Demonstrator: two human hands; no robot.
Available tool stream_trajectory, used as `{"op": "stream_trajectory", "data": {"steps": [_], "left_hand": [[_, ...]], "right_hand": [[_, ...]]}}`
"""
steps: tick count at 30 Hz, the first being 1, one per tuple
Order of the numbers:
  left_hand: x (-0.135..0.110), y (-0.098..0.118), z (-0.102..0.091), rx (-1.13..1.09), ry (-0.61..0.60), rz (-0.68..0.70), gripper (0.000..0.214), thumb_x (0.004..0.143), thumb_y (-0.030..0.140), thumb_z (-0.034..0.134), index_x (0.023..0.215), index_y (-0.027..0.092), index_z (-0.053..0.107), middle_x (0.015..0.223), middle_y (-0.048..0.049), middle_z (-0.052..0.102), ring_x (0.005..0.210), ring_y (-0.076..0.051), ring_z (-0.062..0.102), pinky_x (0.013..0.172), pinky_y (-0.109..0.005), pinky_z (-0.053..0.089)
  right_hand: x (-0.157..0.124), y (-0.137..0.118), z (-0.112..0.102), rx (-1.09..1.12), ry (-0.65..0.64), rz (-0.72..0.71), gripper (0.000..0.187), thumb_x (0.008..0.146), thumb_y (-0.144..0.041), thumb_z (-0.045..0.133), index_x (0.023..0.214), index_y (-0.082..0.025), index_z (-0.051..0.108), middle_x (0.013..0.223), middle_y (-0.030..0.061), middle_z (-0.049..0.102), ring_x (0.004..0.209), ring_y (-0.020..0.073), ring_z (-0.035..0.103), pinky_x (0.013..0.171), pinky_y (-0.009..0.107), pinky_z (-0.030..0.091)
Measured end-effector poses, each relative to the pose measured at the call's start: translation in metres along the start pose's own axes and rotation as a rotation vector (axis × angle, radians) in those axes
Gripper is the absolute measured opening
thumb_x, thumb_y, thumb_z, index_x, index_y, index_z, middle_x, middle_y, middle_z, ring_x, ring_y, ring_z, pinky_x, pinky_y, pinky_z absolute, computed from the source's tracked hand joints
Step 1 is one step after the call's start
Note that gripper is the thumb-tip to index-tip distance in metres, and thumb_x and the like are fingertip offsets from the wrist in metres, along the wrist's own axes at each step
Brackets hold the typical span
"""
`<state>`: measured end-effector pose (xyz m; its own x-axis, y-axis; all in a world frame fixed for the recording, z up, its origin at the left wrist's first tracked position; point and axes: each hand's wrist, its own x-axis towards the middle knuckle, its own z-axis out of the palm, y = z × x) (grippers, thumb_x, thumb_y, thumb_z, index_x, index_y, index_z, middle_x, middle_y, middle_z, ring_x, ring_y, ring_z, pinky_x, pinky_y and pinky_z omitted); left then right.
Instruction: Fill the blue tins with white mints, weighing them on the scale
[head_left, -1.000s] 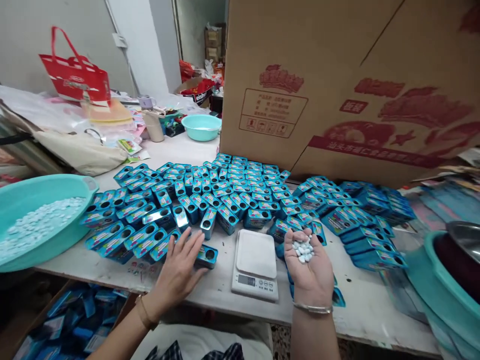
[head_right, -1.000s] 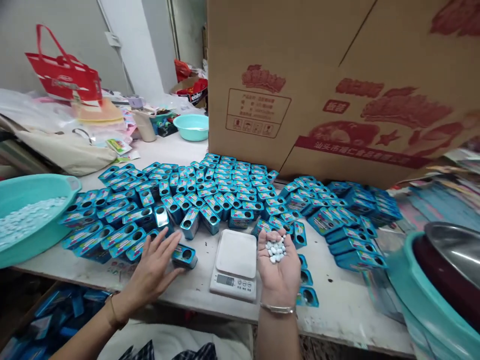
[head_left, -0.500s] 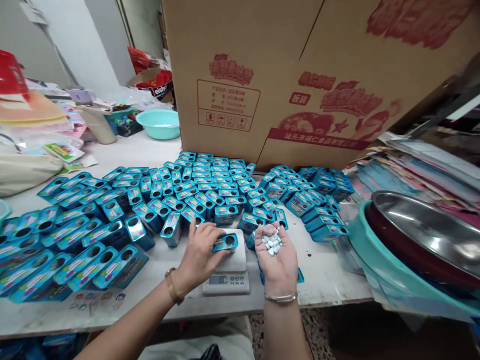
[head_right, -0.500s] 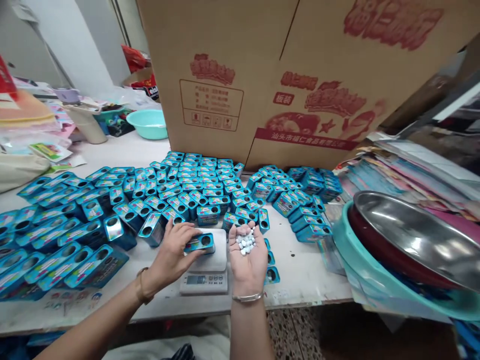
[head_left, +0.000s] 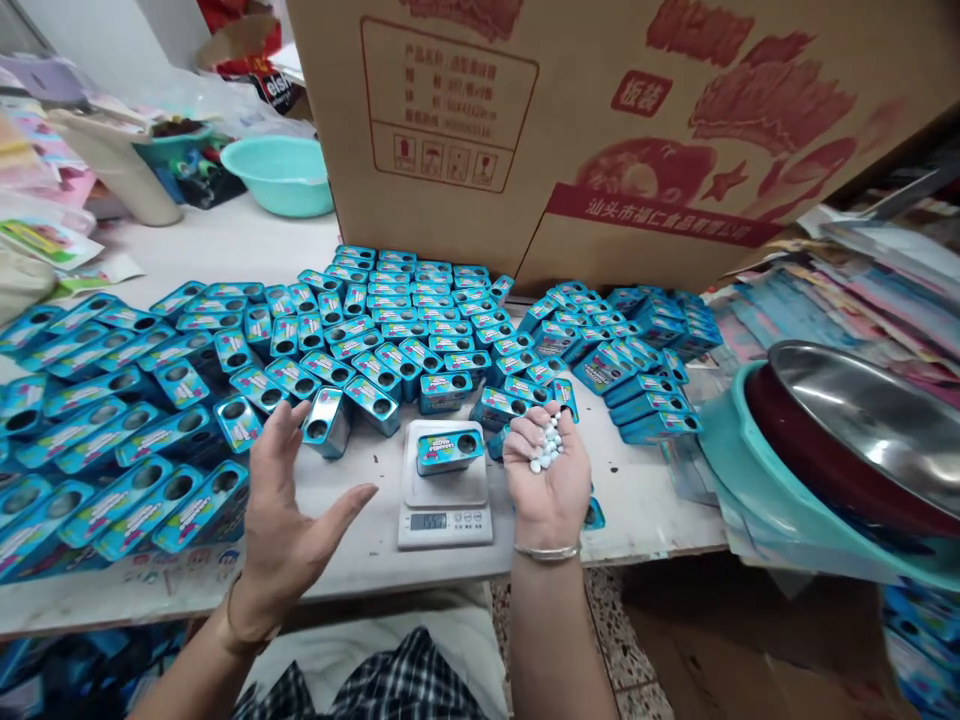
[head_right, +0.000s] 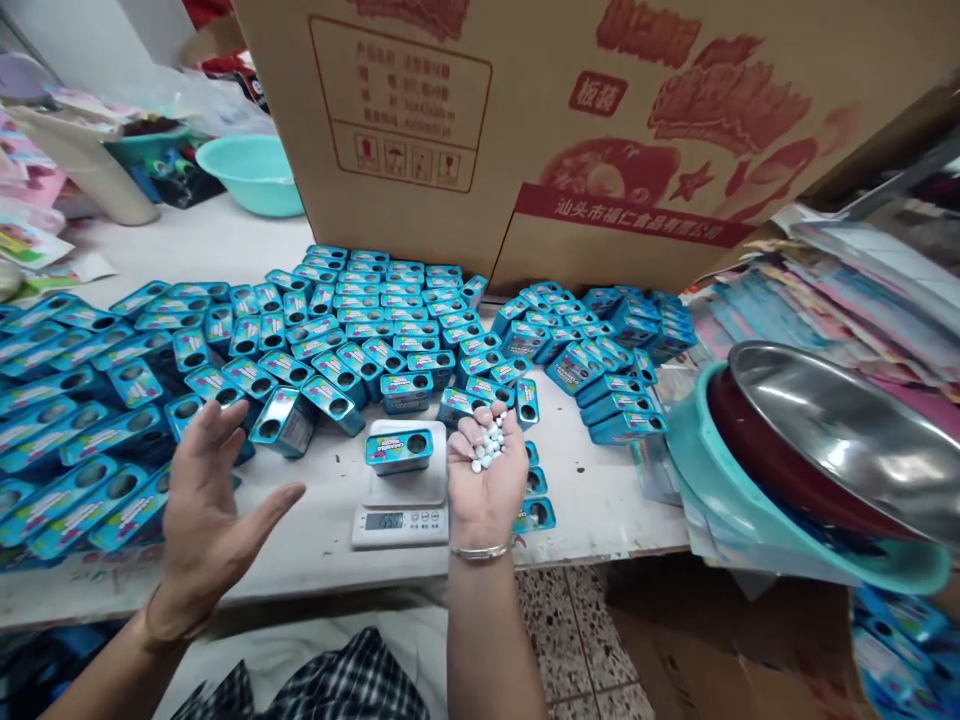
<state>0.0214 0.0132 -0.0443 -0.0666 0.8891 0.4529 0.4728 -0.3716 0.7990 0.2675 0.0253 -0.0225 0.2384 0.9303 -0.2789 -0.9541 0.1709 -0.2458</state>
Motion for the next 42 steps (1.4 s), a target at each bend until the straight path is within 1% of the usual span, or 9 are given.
{"op": "stream_trajectory", "data": {"steps": [6, 12, 17, 21, 27, 31, 35, 39, 42], "left_hand": [[-0.008, -0.001, -0.001, -0.103, -0.047, -0.067, 0.086, 0.074, 0.028, 0.073, 0.145, 0.026, 0.025, 0.142, -0.0113, 0.04, 0.133, -0.03, 0.039, 0.11, -0.051, 0.037], [-0.002, 0.002, 0.013, -0.048, -0.179, -0.014, 0.083, 0.076, 0.031, 0.072, 0.145, 0.028, 0.026, 0.139, -0.0098, 0.043, 0.129, -0.029, 0.044, 0.107, -0.049, 0.041], [0.009, 0.012, 0.033, 0.035, -0.322, 0.085, 0.073, 0.08, 0.033, 0.068, 0.142, 0.026, 0.031, 0.138, -0.0098, 0.045, 0.128, -0.027, 0.042, 0.108, -0.047, 0.038], [0.018, 0.018, 0.056, 0.084, -0.422, 0.194, 0.065, 0.081, 0.03, 0.065, 0.139, 0.024, 0.035, 0.136, -0.0103, 0.047, 0.128, -0.027, 0.04, 0.108, -0.047, 0.034], [0.026, 0.014, 0.079, 0.08, -0.519, 0.187, 0.043, 0.078, 0.034, 0.069, 0.118, 0.024, 0.054, 0.114, -0.0079, 0.061, 0.11, -0.027, 0.053, 0.1, -0.05, 0.036], [0.025, 0.012, 0.081, 0.051, -0.517, 0.173, 0.038, 0.079, 0.034, 0.068, 0.114, 0.023, 0.056, 0.11, -0.0075, 0.062, 0.105, -0.025, 0.055, 0.099, -0.049, 0.037], [0.024, 0.013, 0.083, 0.043, -0.51, 0.166, 0.037, 0.079, 0.033, 0.068, 0.113, 0.024, 0.057, 0.108, -0.0072, 0.063, 0.104, -0.025, 0.056, 0.098, -0.049, 0.037], [0.025, 0.015, 0.081, 0.036, -0.518, 0.167, 0.041, 0.078, 0.032, 0.069, 0.116, 0.024, 0.056, 0.112, -0.0075, 0.061, 0.107, -0.026, 0.055, 0.098, -0.048, 0.039], [0.027, 0.015, 0.069, 0.02, -0.502, 0.184, 0.055, 0.077, 0.034, 0.071, 0.127, 0.023, 0.049, 0.123, -0.0096, 0.056, 0.116, -0.026, 0.05, 0.1, -0.046, 0.04]], "right_hand": [[0.004, 0.006, 0.009, -0.121, -0.041, -0.006, 0.011, 0.09, -0.023, 0.043, 0.082, -0.02, 0.049, 0.066, -0.0054, 0.044, 0.048, 0.0052, 0.037, 0.038, 0.013, 0.03], [0.008, 0.012, 0.011, -0.143, -0.019, -0.001, 0.009, 0.09, -0.024, 0.045, 0.081, -0.02, 0.047, 0.065, -0.0062, 0.042, 0.047, 0.0048, 0.037, 0.038, 0.014, 0.029], [0.01, 0.018, 0.014, -0.111, 0.0, 0.012, 0.012, 0.091, -0.024, 0.042, 0.083, -0.019, 0.049, 0.064, -0.0068, 0.039, 0.047, 0.0046, 0.036, 0.04, 0.015, 0.029], [0.01, 0.028, 0.021, -0.178, 0.024, -0.031, 0.011, 0.089, -0.027, 0.047, 0.081, -0.02, 0.05, 0.063, -0.0075, 0.04, 0.05, 0.0053, 0.038, 0.05, 0.018, 0.038], [0.01, 0.041, 0.028, -0.292, 0.021, -0.116, 0.015, 0.086, -0.033, 0.053, 0.079, -0.02, 0.051, 0.061, -0.0082, 0.041, 0.053, 0.0059, 0.041, 0.061, 0.022, 0.044], [0.009, 0.041, 0.028, -0.319, 0.017, -0.153, 0.016, 0.086, -0.034, 0.053, 0.079, -0.019, 0.052, 0.059, -0.0085, 0.04, 0.051, 0.0054, 0.04, 0.063, 0.023, 0.044], [0.01, 0.041, 0.026, -0.315, 0.008, -0.152, 0.015, 0.086, -0.033, 0.053, 0.079, -0.02, 0.051, 0.059, -0.0091, 0.039, 0.05, 0.0051, 0.039, 0.059, 0.021, 0.044], [0.014, 0.035, 0.02, -0.209, -0.026, -0.074, 0.011, 0.087, -0.029, 0.051, 0.08, -0.02, 0.049, 0.058, -0.009, 0.037, 0.047, 0.0049, 0.037, 0.043, 0.016, 0.031], [0.016, 0.021, 0.016, -0.085, -0.058, 0.043, 0.011, 0.089, -0.022, 0.045, 0.078, -0.02, 0.045, 0.058, -0.0087, 0.036, 0.045, 0.0046, 0.036, 0.037, 0.015, 0.023]]}}
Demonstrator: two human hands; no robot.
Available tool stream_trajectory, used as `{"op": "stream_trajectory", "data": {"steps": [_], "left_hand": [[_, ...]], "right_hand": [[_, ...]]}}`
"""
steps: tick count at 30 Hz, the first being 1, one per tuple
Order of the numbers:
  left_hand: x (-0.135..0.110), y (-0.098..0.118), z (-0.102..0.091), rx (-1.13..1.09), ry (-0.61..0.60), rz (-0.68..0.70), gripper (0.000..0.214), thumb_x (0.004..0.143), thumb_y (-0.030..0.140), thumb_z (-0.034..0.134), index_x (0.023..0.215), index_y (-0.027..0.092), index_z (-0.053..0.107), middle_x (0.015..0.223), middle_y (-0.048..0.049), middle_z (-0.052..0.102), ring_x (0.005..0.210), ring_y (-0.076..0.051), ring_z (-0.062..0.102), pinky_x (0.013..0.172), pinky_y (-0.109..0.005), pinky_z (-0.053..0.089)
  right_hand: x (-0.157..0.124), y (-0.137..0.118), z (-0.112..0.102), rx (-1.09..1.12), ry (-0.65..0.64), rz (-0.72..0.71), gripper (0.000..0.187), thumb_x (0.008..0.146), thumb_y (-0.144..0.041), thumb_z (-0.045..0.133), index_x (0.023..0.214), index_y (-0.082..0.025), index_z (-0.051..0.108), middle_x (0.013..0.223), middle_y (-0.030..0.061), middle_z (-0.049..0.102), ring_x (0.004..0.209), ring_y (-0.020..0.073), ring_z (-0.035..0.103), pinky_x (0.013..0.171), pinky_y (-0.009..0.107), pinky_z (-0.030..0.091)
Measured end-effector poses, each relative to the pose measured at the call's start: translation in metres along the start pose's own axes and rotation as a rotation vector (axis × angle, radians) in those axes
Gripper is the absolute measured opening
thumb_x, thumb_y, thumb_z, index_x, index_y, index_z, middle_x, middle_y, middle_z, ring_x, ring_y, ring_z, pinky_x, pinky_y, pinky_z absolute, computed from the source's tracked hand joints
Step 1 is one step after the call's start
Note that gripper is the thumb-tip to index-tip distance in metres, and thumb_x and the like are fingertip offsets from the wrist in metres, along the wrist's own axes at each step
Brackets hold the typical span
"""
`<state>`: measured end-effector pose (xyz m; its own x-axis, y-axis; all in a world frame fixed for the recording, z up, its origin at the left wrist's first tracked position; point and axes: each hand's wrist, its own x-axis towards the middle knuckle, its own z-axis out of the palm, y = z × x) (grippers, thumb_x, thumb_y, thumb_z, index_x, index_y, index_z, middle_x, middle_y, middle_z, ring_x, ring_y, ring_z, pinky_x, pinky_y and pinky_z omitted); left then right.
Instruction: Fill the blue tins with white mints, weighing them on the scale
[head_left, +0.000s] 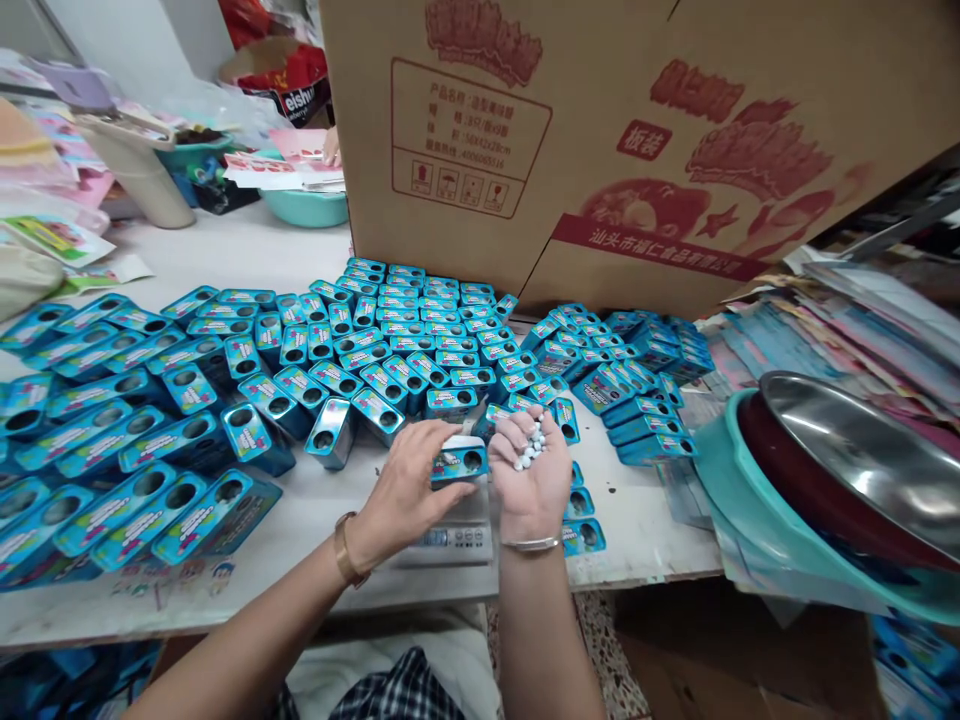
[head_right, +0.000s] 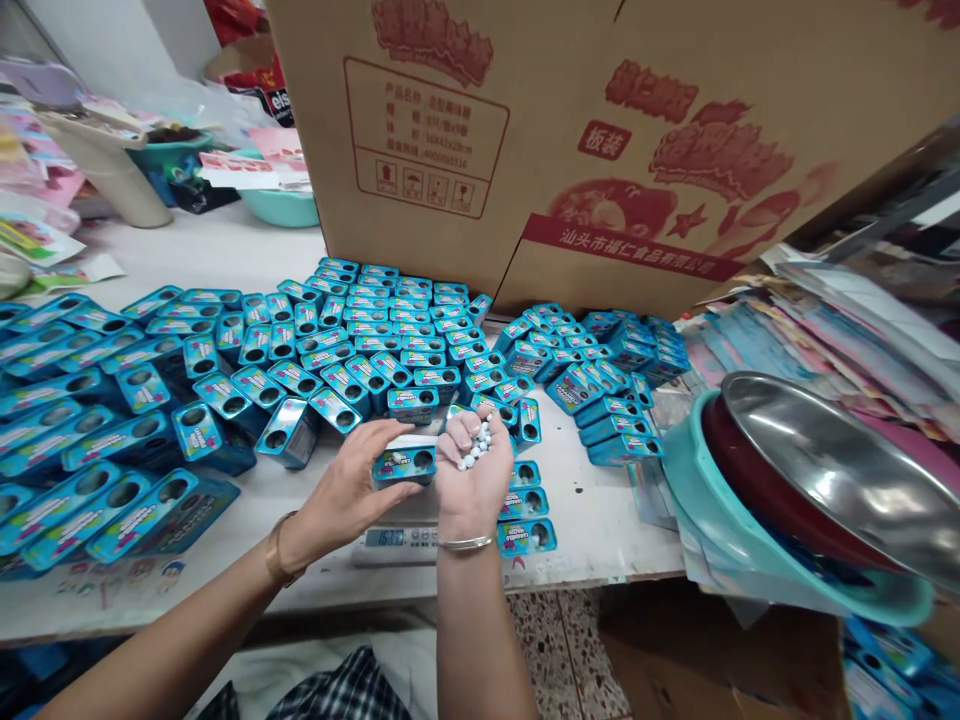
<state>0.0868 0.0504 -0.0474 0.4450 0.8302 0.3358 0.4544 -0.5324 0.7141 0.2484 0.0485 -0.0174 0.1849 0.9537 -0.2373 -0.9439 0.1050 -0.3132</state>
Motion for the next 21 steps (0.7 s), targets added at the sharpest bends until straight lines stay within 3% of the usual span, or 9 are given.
{"op": "stream_trajectory", "data": {"steps": [3, 9, 15, 21], "left_hand": [[-0.012, -0.002, -0.021, 0.002, 0.073, -0.026, 0.059, 0.08, 0.036, 0.068, 0.133, 0.025, 0.045, 0.13, -0.0093, 0.052, 0.122, -0.026, 0.047, 0.103, -0.044, 0.04], [-0.045, -0.005, -0.054, 0.049, 0.27, -0.2, 0.042, 0.083, 0.034, 0.064, 0.123, 0.025, 0.053, 0.121, -0.0045, 0.059, 0.113, -0.022, 0.056, 0.102, -0.04, 0.042], [-0.054, -0.007, -0.046, 0.064, 0.223, -0.174, 0.04, 0.084, 0.031, 0.063, 0.123, 0.025, 0.054, 0.12, -0.0038, 0.059, 0.113, -0.02, 0.055, 0.102, -0.038, 0.042], [-0.037, -0.002, -0.038, 0.133, 0.201, -0.026, 0.033, 0.088, 0.026, 0.057, 0.121, 0.026, 0.058, 0.113, -0.0059, 0.059, 0.109, -0.021, 0.055, 0.096, -0.038, 0.045]], "right_hand": [[-0.005, -0.02, -0.004, 0.085, -0.028, 0.048, 0.016, 0.091, -0.018, 0.04, 0.075, -0.02, 0.042, 0.057, -0.0087, 0.035, 0.044, 0.0049, 0.035, 0.037, 0.015, 0.024], [-0.02, -0.051, -0.013, 0.159, -0.078, -0.005, 0.019, 0.093, -0.019, 0.037, 0.074, -0.02, 0.041, 0.057, -0.0077, 0.037, 0.044, 0.0061, 0.034, 0.036, 0.018, 0.022], [-0.025, -0.05, -0.023, 0.188, -0.067, 0.004, 0.017, 0.091, -0.015, 0.039, 0.075, -0.02, 0.042, 0.058, -0.0078, 0.037, 0.045, 0.006, 0.036, 0.038, 0.016, 0.027], [-0.031, -0.049, -0.024, 0.216, -0.001, 0.005, 0.015, 0.089, -0.013, 0.04, 0.076, -0.02, 0.042, 0.059, -0.0075, 0.037, 0.047, 0.0056, 0.039, 0.041, 0.013, 0.033]]}}
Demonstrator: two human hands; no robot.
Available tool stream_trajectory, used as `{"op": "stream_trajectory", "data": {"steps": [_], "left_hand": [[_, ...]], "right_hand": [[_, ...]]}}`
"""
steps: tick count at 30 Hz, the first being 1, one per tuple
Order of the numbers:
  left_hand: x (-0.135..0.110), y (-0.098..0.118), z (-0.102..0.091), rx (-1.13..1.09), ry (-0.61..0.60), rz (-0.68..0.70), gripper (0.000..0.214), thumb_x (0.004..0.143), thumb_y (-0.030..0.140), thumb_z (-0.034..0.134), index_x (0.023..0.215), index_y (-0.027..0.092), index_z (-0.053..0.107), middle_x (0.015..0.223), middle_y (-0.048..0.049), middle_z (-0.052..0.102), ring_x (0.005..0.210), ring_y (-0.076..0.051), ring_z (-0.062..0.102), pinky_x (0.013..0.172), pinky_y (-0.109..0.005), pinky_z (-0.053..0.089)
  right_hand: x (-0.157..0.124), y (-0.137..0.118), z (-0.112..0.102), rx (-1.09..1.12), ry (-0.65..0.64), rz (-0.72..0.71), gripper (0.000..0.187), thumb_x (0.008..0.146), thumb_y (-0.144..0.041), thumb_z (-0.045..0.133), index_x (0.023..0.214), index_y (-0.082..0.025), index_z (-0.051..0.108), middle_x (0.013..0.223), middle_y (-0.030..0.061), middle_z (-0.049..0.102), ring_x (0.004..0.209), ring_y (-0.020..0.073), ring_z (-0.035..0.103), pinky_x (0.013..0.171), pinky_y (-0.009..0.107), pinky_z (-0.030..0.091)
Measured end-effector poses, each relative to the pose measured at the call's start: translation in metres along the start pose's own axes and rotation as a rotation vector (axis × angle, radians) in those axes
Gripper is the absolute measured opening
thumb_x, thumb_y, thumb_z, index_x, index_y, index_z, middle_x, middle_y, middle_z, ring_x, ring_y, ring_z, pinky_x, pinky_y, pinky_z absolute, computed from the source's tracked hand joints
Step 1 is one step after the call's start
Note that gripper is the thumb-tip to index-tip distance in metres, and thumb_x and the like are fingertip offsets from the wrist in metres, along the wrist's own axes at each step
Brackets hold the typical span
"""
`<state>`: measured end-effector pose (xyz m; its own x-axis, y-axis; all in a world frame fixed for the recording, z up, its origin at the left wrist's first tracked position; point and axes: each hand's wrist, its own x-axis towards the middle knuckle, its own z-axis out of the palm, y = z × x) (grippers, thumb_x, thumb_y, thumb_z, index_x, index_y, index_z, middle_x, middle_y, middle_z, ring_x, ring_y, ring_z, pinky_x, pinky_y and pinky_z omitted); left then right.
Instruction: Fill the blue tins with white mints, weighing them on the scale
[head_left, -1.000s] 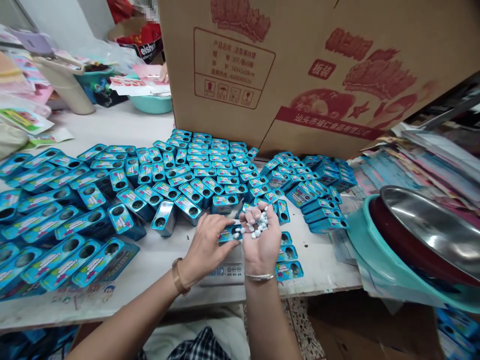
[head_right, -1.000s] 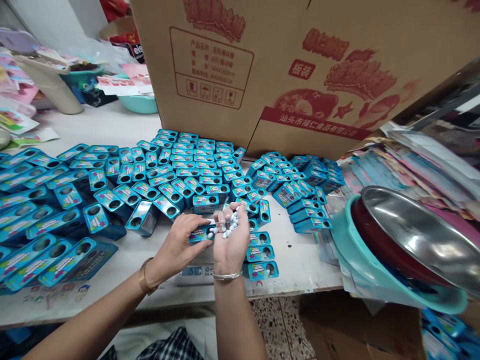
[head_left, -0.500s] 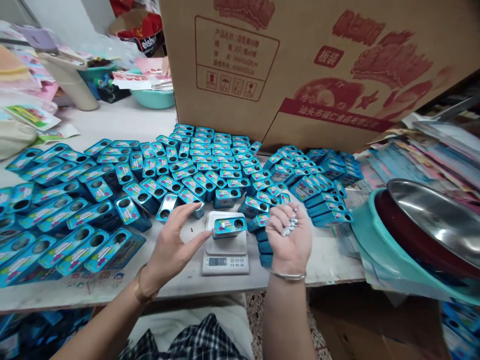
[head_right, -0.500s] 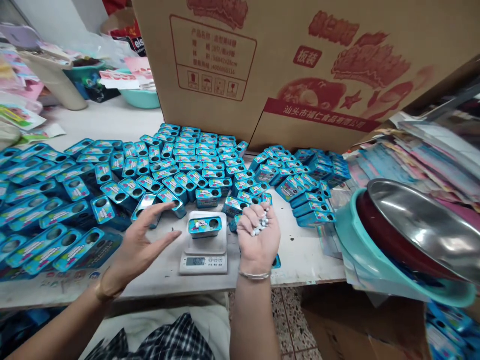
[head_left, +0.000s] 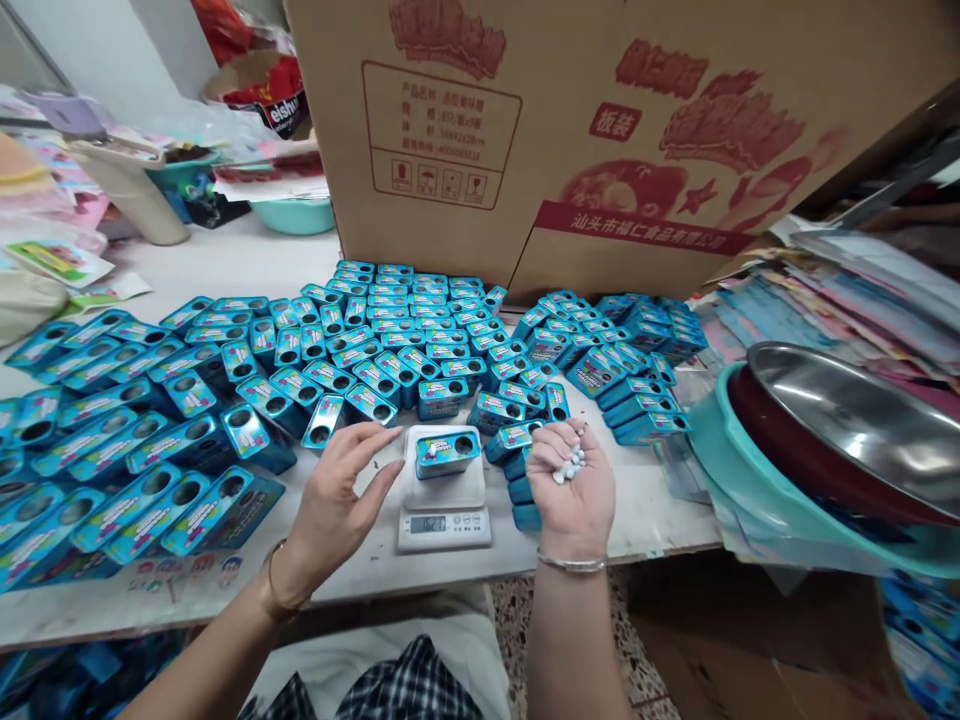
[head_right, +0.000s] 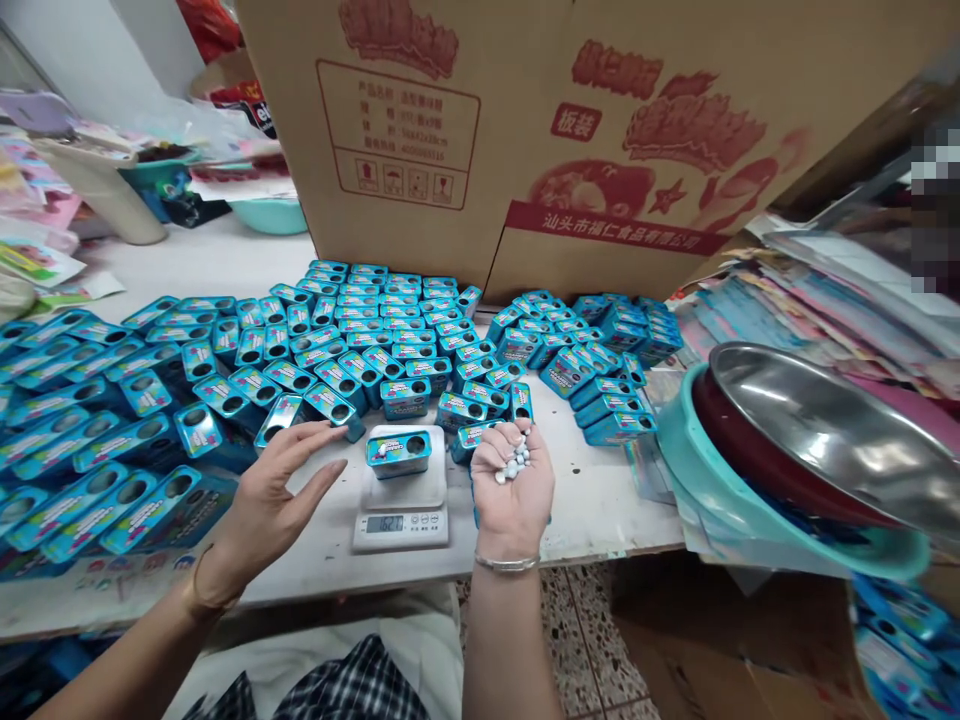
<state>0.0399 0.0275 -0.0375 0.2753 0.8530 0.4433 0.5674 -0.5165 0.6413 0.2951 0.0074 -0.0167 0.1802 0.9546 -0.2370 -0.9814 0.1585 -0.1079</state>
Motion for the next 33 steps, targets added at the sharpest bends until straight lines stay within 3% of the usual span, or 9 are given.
{"op": "stream_trajectory", "data": {"steps": [6, 12, 17, 21, 24, 28, 30, 33], "left_hand": [[0.02, 0.007, 0.004, 0.067, -0.05, 0.102, 0.03, 0.089, 0.024, 0.056, 0.118, 0.026, 0.06, 0.107, -0.0059, 0.059, 0.106, -0.021, 0.055, 0.096, -0.04, 0.044], [0.028, 0.018, 0.018, 0.048, -0.145, 0.14, 0.035, 0.087, 0.028, 0.06, 0.121, 0.024, 0.057, 0.116, -0.0075, 0.056, 0.111, -0.023, 0.051, 0.098, -0.041, 0.042], [0.033, 0.022, 0.038, -0.016, -0.244, 0.118, 0.043, 0.083, 0.031, 0.065, 0.123, 0.02, 0.053, 0.119, -0.0096, 0.056, 0.112, -0.024, 0.05, 0.099, -0.042, 0.04], [0.034, 0.017, 0.047, -0.038, -0.249, 0.09, 0.04, 0.083, 0.031, 0.064, 0.121, 0.021, 0.055, 0.115, -0.0088, 0.058, 0.109, -0.023, 0.051, 0.097, -0.042, 0.04], [0.032, 0.014, 0.048, -0.056, -0.238, 0.091, 0.039, 0.083, 0.03, 0.065, 0.12, 0.021, 0.055, 0.114, -0.0084, 0.058, 0.108, -0.023, 0.052, 0.096, -0.041, 0.041], [0.031, 0.014, 0.046, -0.059, -0.241, 0.094, 0.042, 0.082, 0.03, 0.066, 0.121, 0.022, 0.053, 0.116, -0.0085, 0.057, 0.11, -0.024, 0.051, 0.097, -0.042, 0.04], [0.03, 0.013, 0.045, -0.047, -0.249, 0.085, 0.047, 0.08, 0.029, 0.068, 0.123, 0.021, 0.05, 0.119, -0.0088, 0.056, 0.111, -0.025, 0.05, 0.098, -0.043, 0.039], [0.026, 0.009, 0.047, -0.069, -0.261, -0.004, 0.055, 0.075, 0.028, 0.072, 0.124, 0.02, 0.047, 0.118, -0.0087, 0.057, 0.109, -0.026, 0.052, 0.095, -0.042, 0.041]], "right_hand": [[0.0, 0.007, -0.002, 0.007, 0.058, 0.0, 0.016, 0.088, -0.013, 0.042, 0.074, -0.019, 0.043, 0.059, -0.0075, 0.039, 0.049, 0.0053, 0.04, 0.045, 0.014, 0.037], [0.01, 0.033, 0.004, -0.097, 0.099, -0.074, 0.014, 0.09, -0.024, 0.044, 0.079, -0.019, 0.05, 0.063, -0.0067, 0.045, 0.057, 0.0074, 0.046, 0.062, 0.024, 0.049], [0.018, 0.054, 0.013, -0.164, 0.106, -0.086, 0.016, 0.09, -0.026, 0.045, 0.077, -0.019, 0.051, 0.059, -0.0079, 0.041, 0.054, 0.0069, 0.043, 0.07, 0.027, 0.05], [0.017, 0.059, 0.014, -0.218, 0.099, -0.095, 0.017, 0.09, -0.027, 0.045, 0.076, -0.019, 0.052, 0.057, -0.0085, 0.04, 0.05, 0.0064, 0.04, 0.073, 0.028, 0.05], [0.016, 0.058, 0.013, -0.184, 0.084, -0.069, 0.017, 0.091, -0.026, 0.044, 0.077, -0.019, 0.051, 0.058, -0.0081, 0.04, 0.05, 0.0061, 0.04, 0.066, 0.024, 0.049], [0.019, 0.053, 0.012, -0.077, 0.066, 0.064, 0.02, 0.092, -0.024, 0.039, 0.076, -0.019, 0.048, 0.058, -0.0077, 0.038, 0.049, 0.0055, 0.039, 0.049, 0.016, 0.039], [0.021, 0.051, 0.012, -0.059, 0.072, 0.086, 0.022, 0.093, -0.023, 0.037, 0.075, -0.019, 0.048, 0.058, -0.0076, 0.038, 0.048, 0.0055, 0.039, 0.047, 0.016, 0.038], [0.023, 0.048, 0.011, -0.085, 0.129, 0.009, 0.021, 0.092, -0.023, 0.039, 0.075, -0.018, 0.05, 0.058, -0.0071, 0.042, 0.051, 0.0058, 0.044, 0.054, 0.019, 0.046]]}}
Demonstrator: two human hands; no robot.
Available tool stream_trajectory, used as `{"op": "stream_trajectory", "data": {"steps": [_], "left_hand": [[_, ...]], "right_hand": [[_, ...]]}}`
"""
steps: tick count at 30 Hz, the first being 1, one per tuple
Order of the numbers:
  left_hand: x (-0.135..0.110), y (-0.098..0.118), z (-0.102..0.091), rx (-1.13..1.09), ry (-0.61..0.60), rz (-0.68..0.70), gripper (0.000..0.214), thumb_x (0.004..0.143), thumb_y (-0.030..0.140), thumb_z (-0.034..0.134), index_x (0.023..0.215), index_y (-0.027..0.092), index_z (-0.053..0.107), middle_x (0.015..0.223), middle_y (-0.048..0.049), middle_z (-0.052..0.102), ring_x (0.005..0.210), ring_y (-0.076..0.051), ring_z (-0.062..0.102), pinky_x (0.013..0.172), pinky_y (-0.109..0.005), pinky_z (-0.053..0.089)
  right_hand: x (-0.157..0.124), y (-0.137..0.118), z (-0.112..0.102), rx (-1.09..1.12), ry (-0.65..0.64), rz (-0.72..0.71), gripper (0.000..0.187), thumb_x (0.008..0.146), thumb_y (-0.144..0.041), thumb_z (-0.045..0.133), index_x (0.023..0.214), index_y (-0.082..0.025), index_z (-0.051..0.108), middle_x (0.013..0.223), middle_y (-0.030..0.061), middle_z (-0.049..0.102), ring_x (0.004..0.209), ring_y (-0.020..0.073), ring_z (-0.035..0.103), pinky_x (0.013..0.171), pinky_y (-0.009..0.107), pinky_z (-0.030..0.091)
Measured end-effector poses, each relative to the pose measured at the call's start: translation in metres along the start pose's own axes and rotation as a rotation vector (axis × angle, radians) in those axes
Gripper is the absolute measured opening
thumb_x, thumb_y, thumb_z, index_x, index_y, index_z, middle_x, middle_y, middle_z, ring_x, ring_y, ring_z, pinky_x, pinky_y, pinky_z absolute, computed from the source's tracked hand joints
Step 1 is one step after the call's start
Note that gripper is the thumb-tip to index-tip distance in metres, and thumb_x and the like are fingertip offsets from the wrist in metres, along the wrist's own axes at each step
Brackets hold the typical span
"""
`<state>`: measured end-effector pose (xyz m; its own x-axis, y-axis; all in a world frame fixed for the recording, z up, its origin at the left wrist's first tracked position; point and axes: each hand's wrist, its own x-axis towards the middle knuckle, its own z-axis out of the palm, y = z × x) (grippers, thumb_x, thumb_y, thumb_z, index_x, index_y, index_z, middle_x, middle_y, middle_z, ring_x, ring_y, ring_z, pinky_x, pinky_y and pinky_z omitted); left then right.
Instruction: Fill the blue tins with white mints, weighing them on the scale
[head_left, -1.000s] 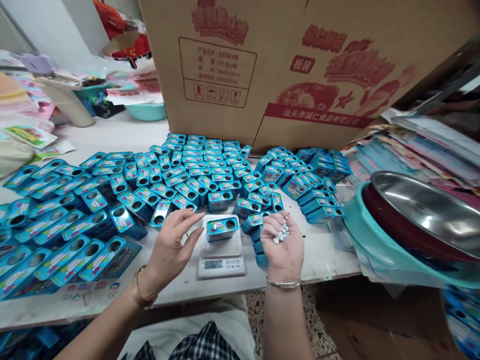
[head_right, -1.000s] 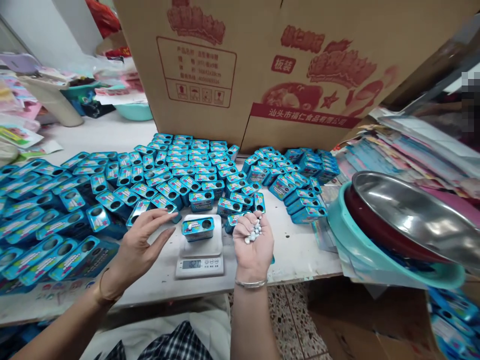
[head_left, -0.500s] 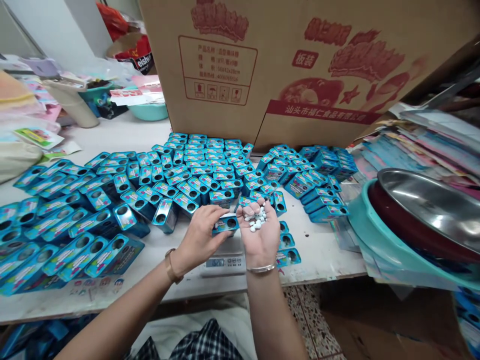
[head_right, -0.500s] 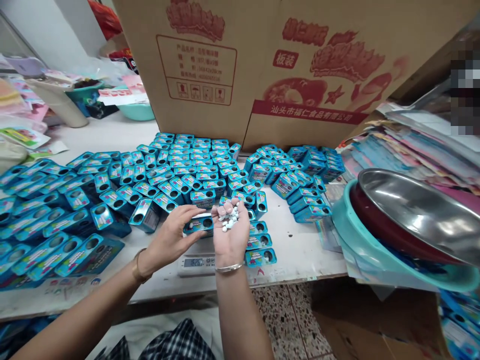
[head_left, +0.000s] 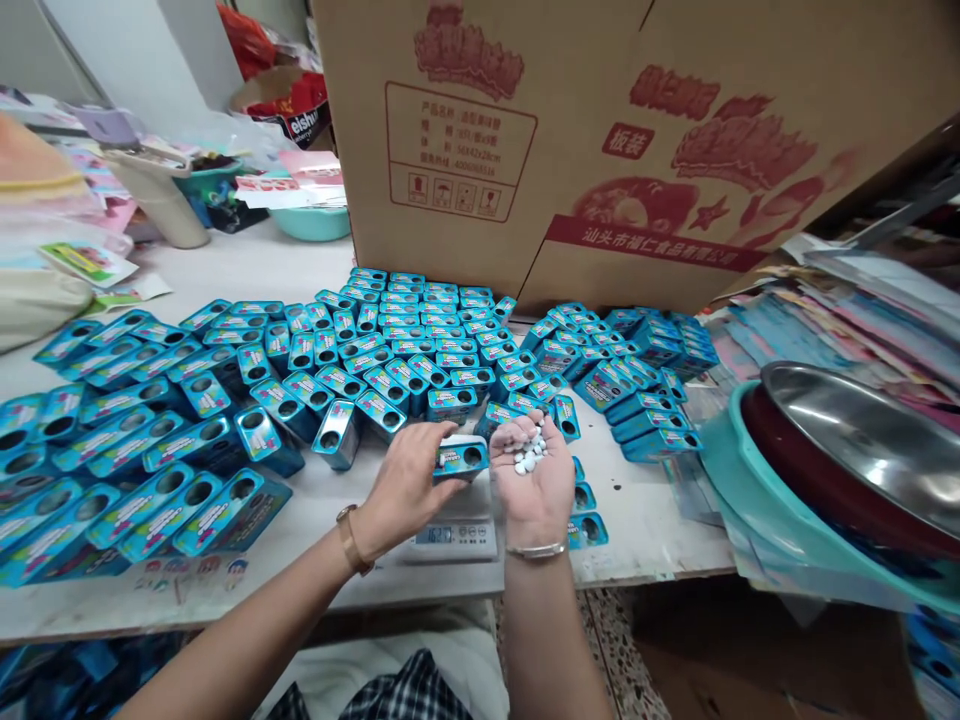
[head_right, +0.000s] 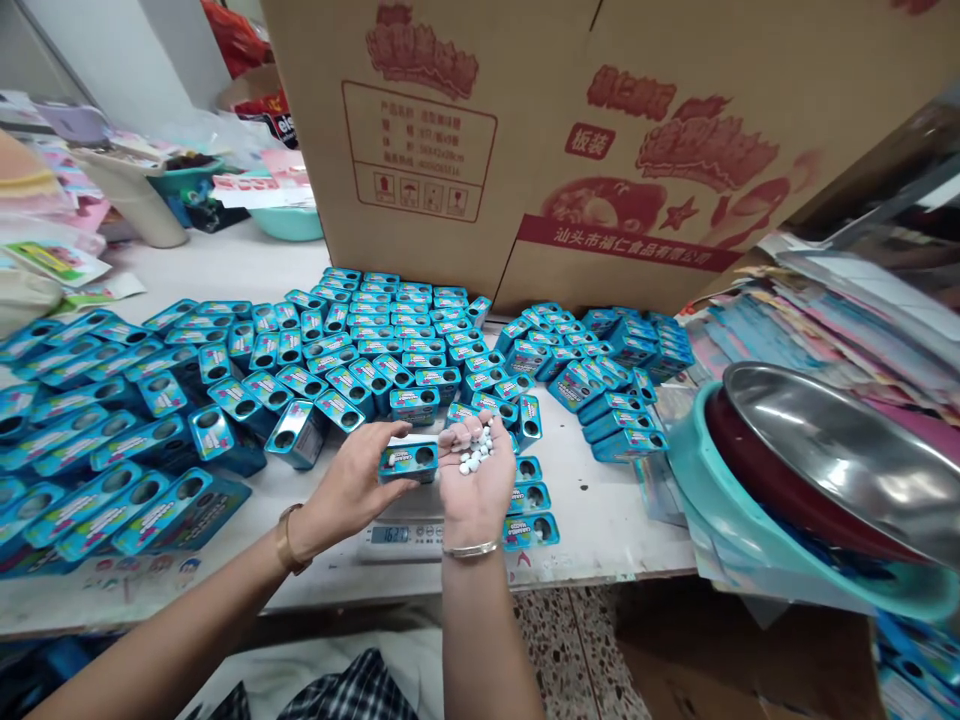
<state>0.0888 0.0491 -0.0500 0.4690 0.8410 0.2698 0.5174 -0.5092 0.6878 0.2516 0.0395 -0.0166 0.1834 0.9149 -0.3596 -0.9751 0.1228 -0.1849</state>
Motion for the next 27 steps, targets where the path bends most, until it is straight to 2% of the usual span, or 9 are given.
{"op": "stream_trajectory", "data": {"steps": [2, 5, 7, 10, 12, 14, 16, 18, 27], "left_hand": [[-0.004, -0.004, 0.005, -0.099, 0.004, -0.123, 0.049, 0.076, 0.031, 0.071, 0.118, 0.02, 0.048, 0.11, -0.0061, 0.061, 0.1, -0.023, 0.057, 0.088, -0.038, 0.045], [-0.012, -0.007, 0.007, -0.273, 0.091, -0.241, 0.037, 0.078, 0.036, 0.069, 0.107, 0.021, 0.051, 0.098, -0.0018, 0.062, 0.088, -0.018, 0.06, 0.077, -0.03, 0.048], [-0.013, -0.002, -0.002, -0.304, 0.157, -0.196, 0.033, 0.078, 0.034, 0.069, 0.104, 0.021, 0.053, 0.096, -0.0014, 0.06, 0.087, -0.016, 0.059, 0.077, -0.028, 0.047], [-0.005, 0.015, -0.031, -0.198, 0.153, -0.02, 0.03, 0.08, 0.027, 0.066, 0.108, 0.022, 0.057, 0.097, -0.0025, 0.058, 0.088, -0.016, 0.057, 0.079, -0.028, 0.046], [0.008, 0.03, -0.051, -0.066, 0.077, 0.091, 0.032, 0.082, 0.021, 0.063, 0.113, 0.023, 0.057, 0.1, -0.0034, 0.057, 0.091, -0.016, 0.057, 0.081, -0.028, 0.046], [0.022, 0.043, -0.063, 0.109, -0.074, 0.165, 0.034, 0.081, 0.016, 0.059, 0.114, 0.024, 0.058, 0.101, -0.0034, 0.056, 0.091, -0.017, 0.056, 0.08, -0.028, 0.046], [0.034, 0.051, -0.064, 0.287, -0.251, 0.2, 0.035, 0.079, 0.013, 0.056, 0.112, 0.024, 0.06, 0.097, -0.0035, 0.054, 0.086, -0.018, 0.055, 0.076, -0.029, 0.045], [0.041, 0.054, -0.061, 0.4, -0.36, 0.208, 0.034, 0.079, 0.012, 0.054, 0.111, 0.024, 0.059, 0.095, -0.0038, 0.053, 0.083, -0.019, 0.054, 0.073, -0.03, 0.044], [0.042, 0.063, -0.059, 0.564, -0.426, 0.239, 0.048, 0.085, 0.017, 0.049, 0.132, 0.027, 0.043, 0.108, -0.0058, 0.054, 0.089, -0.021, 0.053, 0.073, -0.033, 0.041]], "right_hand": [[-0.001, -0.001, -0.002, -0.037, 0.07, -0.068, 0.021, 0.092, -0.023, 0.041, 0.074, -0.018, 0.052, 0.06, -0.0057, 0.049, 0.056, 0.0069, 0.051, 0.067, 0.025, 0.053], [-0.006, -0.001, -0.008, -0.083, 0.169, -0.122, 0.02, 0.091, -0.024, 0.044, 0.074, -0.018, 0.054, 0.068, -0.0017, 0.059, 0.069, 0.0105, 0.061, 0.083, 0.037, 0.055], [-0.01, 0.001, -0.013, -0.097, 0.216, -0.119, 0.019, 0.09, -0.024, 0.045, 0.075, -0.018, 0.055, 0.074, 0.001, 0.064, 0.079, 0.0135, 0.065, 0.087, 0.04, 0.054], [-0.013, 0.009, -0.018, -0.121, 0.263, -0.062, 0.016, 0.089, -0.024, 0.047, 0.078, -0.018, 0.057, 0.083, 0.0037, 0.069, 0.089, 0.0172, 0.067, 0.078, 0.037, 0.056], [-0.013, 0.017, -0.019, -0.128, 0.268, 0.008, 0.014, 0.089, -0.024, 0.047, 0.081, -0.018, 0.058, 0.085, 0.0035, 0.07, 0.085, 0.017, 0.068, 0.069, 0.034, 0.057], [-0.009, 0.027, -0.02, -0.097, 0.231, 0.078, 0.015, 0.089, -0.023, 0.047, 0.082, -0.018, 0.059, 0.081, 0.002, 0.07, 0.076, 0.0148, 0.067, 0.065, 0.031, 0.056], [-0.004, 0.036, -0.022, -0.032, 0.193, 0.113, 0.016, 0.089, -0.021, 0.047, 0.08, -0.018, 0.059, 0.073, 0.0002, 0.069, 0.069, 0.012, 0.066, 0.065, 0.027, 0.055], [0.001, 0.044, -0.025, 0.025, 0.171, 0.134, 0.016, 0.088, -0.019, 0.047, 0.078, -0.017, 0.059, 0.069, -0.0002, 0.067, 0.066, 0.0106, 0.064, 0.065, 0.024, 0.054], [0.005, 0.041, -0.024, 0.128, 0.15, 0.153, 0.018, 0.089, -0.021, 0.045, 0.08, -0.016, 0.059, 0.072, 0.001, 0.067, 0.07, 0.0106, 0.065, 0.071, 0.023, 0.053]]}}
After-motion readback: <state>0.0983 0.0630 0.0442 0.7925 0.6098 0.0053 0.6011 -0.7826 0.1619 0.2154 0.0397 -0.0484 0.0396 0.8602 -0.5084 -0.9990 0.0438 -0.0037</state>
